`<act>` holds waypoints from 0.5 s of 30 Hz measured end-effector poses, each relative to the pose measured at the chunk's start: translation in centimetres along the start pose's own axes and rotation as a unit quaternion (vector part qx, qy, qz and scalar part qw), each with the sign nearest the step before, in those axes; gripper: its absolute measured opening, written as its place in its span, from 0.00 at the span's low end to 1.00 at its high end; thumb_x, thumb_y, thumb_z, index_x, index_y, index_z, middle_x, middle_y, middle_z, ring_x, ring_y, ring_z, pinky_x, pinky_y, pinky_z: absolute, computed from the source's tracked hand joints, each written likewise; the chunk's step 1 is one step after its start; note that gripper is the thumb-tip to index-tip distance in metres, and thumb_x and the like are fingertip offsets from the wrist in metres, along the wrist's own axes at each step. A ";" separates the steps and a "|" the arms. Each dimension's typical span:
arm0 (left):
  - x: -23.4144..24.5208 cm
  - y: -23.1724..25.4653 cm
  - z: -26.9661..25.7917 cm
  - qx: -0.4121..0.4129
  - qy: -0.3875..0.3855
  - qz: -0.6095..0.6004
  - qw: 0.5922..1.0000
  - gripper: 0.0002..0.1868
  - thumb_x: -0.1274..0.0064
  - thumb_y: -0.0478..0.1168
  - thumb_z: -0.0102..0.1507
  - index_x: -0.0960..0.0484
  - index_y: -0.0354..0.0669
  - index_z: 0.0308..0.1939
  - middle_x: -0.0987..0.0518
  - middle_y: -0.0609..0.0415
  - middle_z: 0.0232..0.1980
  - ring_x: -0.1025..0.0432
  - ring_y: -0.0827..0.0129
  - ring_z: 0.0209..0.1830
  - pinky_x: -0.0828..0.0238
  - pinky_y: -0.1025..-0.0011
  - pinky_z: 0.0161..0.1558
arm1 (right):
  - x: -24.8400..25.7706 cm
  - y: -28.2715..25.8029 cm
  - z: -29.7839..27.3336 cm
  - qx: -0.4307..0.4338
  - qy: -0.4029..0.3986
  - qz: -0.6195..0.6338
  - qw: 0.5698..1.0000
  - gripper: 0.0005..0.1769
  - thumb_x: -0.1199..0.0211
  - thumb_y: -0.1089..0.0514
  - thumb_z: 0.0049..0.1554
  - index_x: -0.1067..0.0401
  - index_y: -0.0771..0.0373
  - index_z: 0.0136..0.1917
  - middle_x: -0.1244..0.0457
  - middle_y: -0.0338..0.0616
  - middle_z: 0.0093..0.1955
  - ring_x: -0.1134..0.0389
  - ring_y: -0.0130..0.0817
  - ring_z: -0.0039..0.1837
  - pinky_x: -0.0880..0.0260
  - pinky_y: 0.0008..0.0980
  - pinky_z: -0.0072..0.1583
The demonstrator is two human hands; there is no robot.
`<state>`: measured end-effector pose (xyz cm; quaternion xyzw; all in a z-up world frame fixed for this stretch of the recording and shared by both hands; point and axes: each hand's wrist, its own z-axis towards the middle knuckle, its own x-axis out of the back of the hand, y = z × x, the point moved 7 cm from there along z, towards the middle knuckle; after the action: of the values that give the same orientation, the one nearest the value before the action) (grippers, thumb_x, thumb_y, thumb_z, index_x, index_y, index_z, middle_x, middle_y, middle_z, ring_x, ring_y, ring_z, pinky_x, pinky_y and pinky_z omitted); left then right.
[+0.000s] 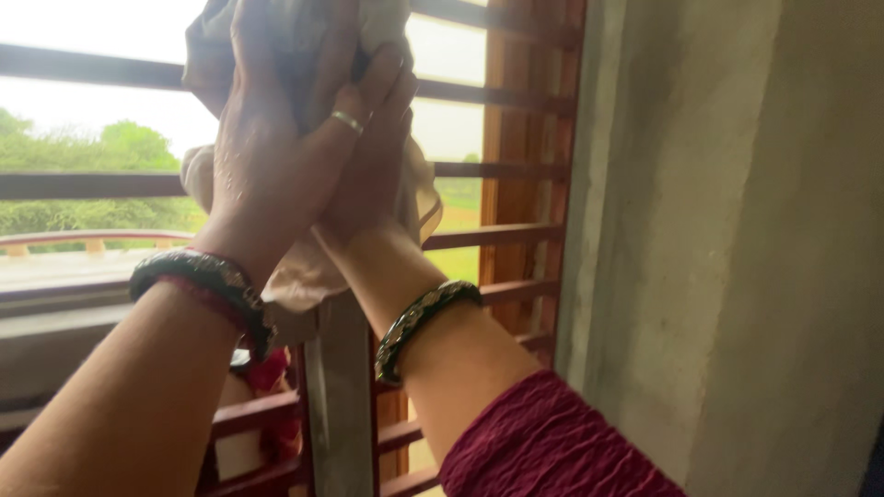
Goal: The person wrings out a cloth in a bucket of water and wipes the windowsill and the vertical frames of a window.
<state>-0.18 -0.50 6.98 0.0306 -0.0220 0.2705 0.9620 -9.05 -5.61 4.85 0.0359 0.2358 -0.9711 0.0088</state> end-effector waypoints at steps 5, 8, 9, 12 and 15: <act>0.0 0.5 -1.4 -0.067 0.053 0.035 0.996 0.36 0.41 0.45 0.68 0.44 0.33 0.70 0.26 0.31 0.62 0.29 0.37 0.61 0.32 0.49 0.58 | 0.9 -0.8 -0.8 0.131 0.082 -0.239 0.958 0.31 0.51 0.45 0.63 0.52 0.64 0.72 0.42 0.53 0.66 0.40 0.45 0.68 0.40 0.42 0.68; -0.1 0.6 -1.9 -0.064 0.055 0.033 0.996 0.35 0.41 0.46 0.68 0.42 0.33 0.69 0.26 0.32 0.63 0.29 0.38 0.62 0.32 0.49 0.59 | 0.5 -0.6 -1.2 0.213 0.100 -0.364 0.901 0.32 0.48 0.45 0.64 0.52 0.63 0.72 0.44 0.52 0.67 0.41 0.43 0.70 0.41 0.40 0.70; 0.0 0.6 -2.0 -0.059 0.052 0.035 0.996 0.35 0.41 0.46 0.68 0.42 0.33 0.69 0.26 0.32 0.63 0.30 0.38 0.62 0.32 0.49 0.59 | 0.7 -0.1 -1.3 0.203 0.095 -0.327 0.918 0.32 0.48 0.45 0.64 0.52 0.64 0.73 0.44 0.52 0.67 0.41 0.44 0.70 0.41 0.40 0.71; 0.2 0.9 -2.6 -0.062 0.050 0.035 0.996 0.36 0.40 0.46 0.68 0.43 0.32 0.70 0.27 0.32 0.63 0.31 0.37 0.63 0.33 0.49 0.59 | 0.7 0.7 -1.6 0.182 0.094 -0.307 0.929 0.34 0.47 0.45 0.63 0.53 0.64 0.73 0.45 0.53 0.68 0.42 0.45 0.71 0.42 0.42 0.71; 0.3 1.3 -3.5 -0.068 0.055 0.043 0.995 0.36 0.40 0.45 0.68 0.44 0.32 0.70 0.27 0.32 0.63 0.31 0.37 0.63 0.34 0.49 0.60 | 0.9 1.2 -2.7 0.172 0.092 -0.321 0.927 0.35 0.47 0.46 0.63 0.54 0.65 0.74 0.45 0.54 0.69 0.42 0.47 0.71 0.42 0.43 0.71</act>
<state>-0.46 1.02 3.53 -0.0510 0.0117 0.3105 0.9491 -9.68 -5.40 1.85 0.0487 0.0640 -0.9400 -0.3316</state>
